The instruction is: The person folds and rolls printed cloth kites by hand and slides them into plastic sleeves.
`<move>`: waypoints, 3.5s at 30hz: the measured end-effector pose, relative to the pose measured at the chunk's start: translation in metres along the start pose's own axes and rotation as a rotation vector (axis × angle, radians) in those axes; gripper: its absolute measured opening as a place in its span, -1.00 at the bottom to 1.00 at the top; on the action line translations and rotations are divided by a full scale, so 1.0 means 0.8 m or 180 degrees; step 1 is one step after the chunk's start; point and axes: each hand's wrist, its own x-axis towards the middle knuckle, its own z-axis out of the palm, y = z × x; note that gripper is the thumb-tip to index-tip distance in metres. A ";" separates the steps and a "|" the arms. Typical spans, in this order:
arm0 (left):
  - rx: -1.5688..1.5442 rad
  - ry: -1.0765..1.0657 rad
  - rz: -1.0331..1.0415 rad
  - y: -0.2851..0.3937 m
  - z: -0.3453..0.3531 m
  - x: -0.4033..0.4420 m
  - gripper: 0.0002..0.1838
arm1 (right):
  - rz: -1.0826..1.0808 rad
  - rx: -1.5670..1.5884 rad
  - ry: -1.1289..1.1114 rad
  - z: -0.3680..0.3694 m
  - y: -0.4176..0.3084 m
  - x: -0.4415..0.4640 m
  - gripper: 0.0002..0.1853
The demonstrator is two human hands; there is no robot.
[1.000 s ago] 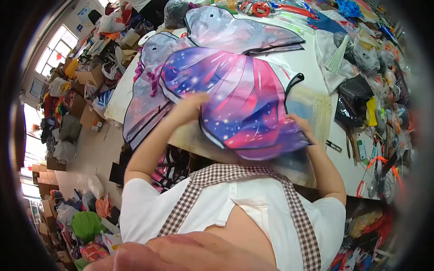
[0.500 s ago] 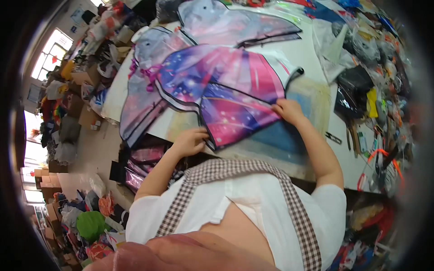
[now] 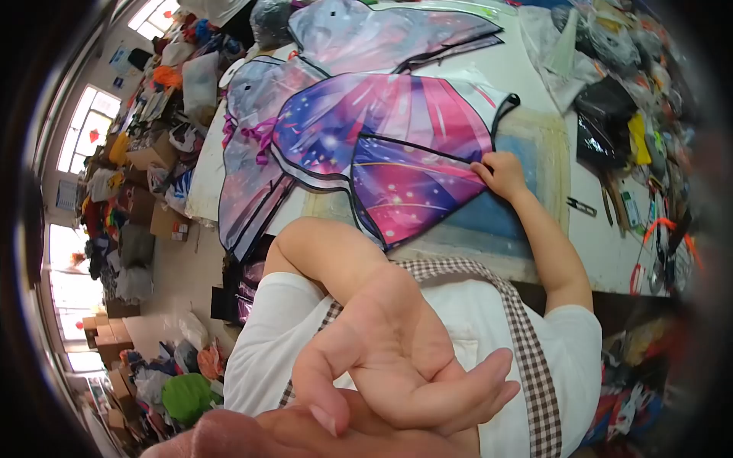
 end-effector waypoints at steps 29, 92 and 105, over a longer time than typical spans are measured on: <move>0.1269 0.0634 -0.0558 0.004 0.050 0.036 -0.73 | 0.0079 -0.0126 -0.0027 -0.004 -0.001 -0.002 -0.56; -0.5595 0.1592 -0.5326 -0.017 -0.141 0.045 -0.43 | 0.0025 -0.0209 -0.0065 -0.002 -0.002 0.003 -0.54; -0.5848 0.0964 -0.4430 -0.053 -0.091 0.011 -0.55 | -0.0021 -0.0087 -0.0042 -0.003 0.004 -0.002 -0.59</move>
